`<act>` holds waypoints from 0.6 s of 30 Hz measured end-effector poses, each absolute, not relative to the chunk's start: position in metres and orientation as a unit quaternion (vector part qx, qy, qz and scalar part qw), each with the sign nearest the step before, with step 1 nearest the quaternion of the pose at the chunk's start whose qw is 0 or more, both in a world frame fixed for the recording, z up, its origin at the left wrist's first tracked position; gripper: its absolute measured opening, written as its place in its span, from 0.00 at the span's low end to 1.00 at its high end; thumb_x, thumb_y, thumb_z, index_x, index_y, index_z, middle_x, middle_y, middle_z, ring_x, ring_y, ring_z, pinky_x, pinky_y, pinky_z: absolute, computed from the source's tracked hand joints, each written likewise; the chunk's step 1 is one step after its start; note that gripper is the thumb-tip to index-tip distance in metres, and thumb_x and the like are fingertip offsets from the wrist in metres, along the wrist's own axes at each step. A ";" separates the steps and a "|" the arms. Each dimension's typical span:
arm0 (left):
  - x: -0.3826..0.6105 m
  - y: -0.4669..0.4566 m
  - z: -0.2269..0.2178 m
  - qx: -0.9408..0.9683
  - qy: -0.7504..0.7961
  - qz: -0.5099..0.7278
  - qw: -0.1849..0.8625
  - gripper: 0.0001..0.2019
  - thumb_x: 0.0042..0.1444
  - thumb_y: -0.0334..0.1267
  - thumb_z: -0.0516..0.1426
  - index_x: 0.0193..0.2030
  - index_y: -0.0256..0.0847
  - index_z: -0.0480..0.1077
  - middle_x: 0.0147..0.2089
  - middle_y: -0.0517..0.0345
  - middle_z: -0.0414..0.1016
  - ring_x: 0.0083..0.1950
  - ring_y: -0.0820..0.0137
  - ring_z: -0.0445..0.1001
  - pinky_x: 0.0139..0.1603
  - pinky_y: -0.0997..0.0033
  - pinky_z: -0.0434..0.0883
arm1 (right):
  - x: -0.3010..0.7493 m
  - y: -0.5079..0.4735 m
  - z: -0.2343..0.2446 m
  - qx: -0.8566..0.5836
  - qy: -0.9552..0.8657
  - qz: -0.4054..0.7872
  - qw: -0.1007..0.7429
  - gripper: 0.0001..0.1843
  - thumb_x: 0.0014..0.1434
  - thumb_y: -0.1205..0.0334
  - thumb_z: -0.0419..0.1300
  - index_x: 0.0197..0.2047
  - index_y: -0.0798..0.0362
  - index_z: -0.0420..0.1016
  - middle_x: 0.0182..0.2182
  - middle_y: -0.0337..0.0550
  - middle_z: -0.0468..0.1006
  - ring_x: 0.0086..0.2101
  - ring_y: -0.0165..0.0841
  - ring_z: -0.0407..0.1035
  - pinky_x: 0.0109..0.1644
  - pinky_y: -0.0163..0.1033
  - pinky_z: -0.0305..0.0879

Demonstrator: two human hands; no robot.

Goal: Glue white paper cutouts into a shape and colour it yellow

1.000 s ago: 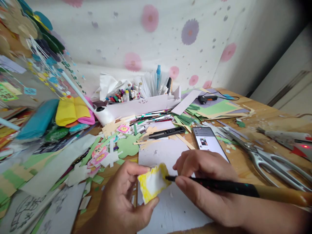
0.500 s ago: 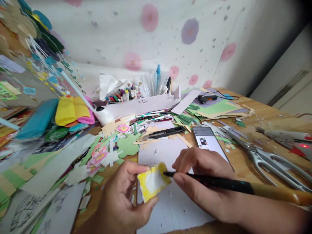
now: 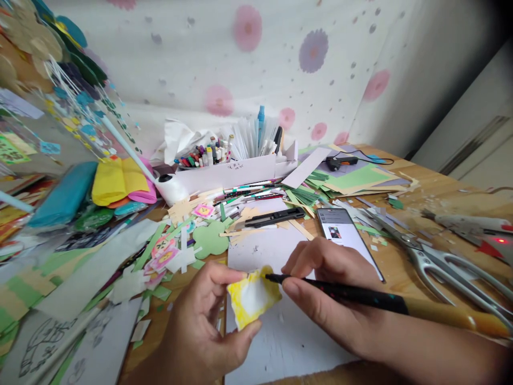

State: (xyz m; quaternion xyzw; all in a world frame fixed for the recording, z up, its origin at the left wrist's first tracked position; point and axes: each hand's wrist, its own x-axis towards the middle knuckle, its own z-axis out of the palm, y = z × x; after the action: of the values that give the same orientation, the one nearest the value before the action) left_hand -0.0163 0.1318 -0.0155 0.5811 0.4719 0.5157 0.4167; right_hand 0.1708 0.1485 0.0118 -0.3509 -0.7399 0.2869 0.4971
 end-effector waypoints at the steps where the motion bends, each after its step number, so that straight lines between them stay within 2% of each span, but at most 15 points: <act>1: -0.016 0.132 -0.015 0.581 0.473 0.517 0.415 0.15 0.40 0.27 0.60 0.36 0.46 0.68 0.30 0.65 0.78 0.30 0.71 0.77 0.28 0.75 0.69 | 0.171 0.149 0.012 -0.347 -0.740 0.291 0.496 0.11 0.55 0.70 0.58 0.25 0.50 0.60 0.20 0.36 0.71 0.21 0.28 0.66 0.23 0.32 0.60; 6: -0.013 0.131 -0.014 0.569 0.471 0.524 0.424 0.15 0.40 0.27 0.60 0.36 0.48 0.69 0.30 0.67 0.78 0.30 0.73 0.76 0.30 0.76 0.70 | 0.169 0.149 0.012 -0.335 -0.740 0.306 0.496 0.11 0.54 0.70 0.58 0.25 0.50 0.59 0.20 0.36 0.71 0.21 0.27 0.66 0.22 0.32 0.58; 18: -0.016 0.132 -0.015 0.575 0.464 0.524 0.424 0.17 0.39 0.25 0.61 0.36 0.47 0.70 0.29 0.66 0.78 0.28 0.73 0.76 0.29 0.76 0.70 | 0.168 0.148 0.011 -0.321 -0.756 0.305 0.482 0.11 0.55 0.70 0.57 0.25 0.50 0.59 0.20 0.36 0.71 0.21 0.27 0.66 0.23 0.32 0.59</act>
State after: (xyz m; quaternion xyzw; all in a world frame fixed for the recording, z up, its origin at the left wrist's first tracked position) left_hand -0.0160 0.1316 -0.0153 0.5746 0.4642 0.5244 0.4236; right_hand 0.1684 0.1482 0.0115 -0.3206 -0.7558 0.3053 0.4824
